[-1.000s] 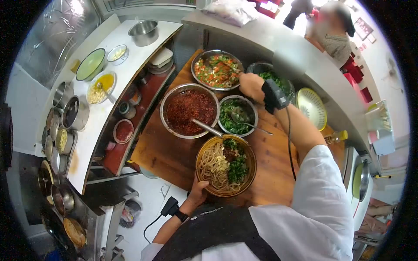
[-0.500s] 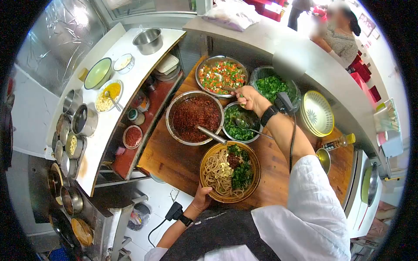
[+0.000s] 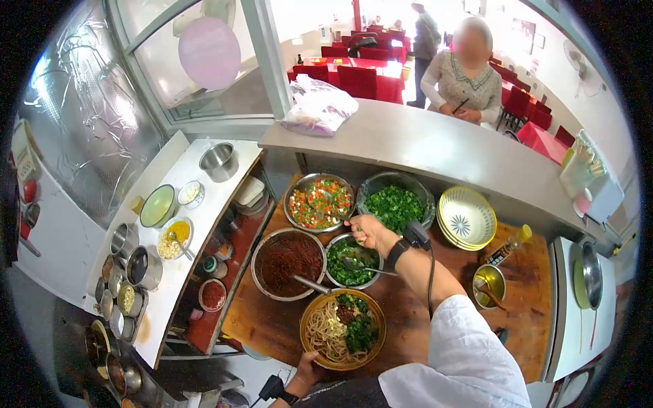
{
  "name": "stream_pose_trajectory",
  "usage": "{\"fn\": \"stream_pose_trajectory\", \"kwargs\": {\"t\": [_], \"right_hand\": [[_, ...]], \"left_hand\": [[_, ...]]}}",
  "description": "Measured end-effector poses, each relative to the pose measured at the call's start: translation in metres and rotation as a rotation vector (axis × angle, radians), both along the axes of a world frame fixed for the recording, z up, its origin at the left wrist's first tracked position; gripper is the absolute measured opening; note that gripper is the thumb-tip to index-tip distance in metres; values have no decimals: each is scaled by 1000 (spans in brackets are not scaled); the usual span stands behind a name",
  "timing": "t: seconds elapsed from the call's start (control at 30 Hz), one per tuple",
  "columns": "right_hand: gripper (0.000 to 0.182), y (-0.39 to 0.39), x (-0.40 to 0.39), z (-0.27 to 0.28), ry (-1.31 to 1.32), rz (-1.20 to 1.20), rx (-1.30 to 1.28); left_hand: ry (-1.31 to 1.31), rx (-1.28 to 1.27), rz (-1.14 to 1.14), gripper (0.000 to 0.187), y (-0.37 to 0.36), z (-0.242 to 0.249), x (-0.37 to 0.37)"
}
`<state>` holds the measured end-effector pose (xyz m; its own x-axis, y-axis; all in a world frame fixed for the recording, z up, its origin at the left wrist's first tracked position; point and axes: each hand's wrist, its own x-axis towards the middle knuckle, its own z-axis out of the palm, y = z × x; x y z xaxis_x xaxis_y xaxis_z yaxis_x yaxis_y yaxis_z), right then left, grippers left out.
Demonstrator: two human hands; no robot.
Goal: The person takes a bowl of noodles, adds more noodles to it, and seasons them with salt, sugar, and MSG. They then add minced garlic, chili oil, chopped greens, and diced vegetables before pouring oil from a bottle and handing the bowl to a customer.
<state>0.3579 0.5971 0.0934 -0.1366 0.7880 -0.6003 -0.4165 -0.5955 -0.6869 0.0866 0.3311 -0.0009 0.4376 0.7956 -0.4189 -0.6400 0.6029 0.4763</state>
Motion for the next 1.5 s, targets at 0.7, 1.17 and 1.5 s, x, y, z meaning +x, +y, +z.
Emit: {"fn": "stream_pose_trajectory", "kwargs": {"t": [0.7,1.17,1.5], "right_hand": [[19,-253,24,99,-376,273,215],[25,-299,14,72,-954,289,755],[7,-124,-7,64,-159,-17,250]], "left_hand": [[-44,86,22,63,4,12,4],[-76,104,-5,63,4,20,5],[-15,127,40,61,0,20,8]]}}
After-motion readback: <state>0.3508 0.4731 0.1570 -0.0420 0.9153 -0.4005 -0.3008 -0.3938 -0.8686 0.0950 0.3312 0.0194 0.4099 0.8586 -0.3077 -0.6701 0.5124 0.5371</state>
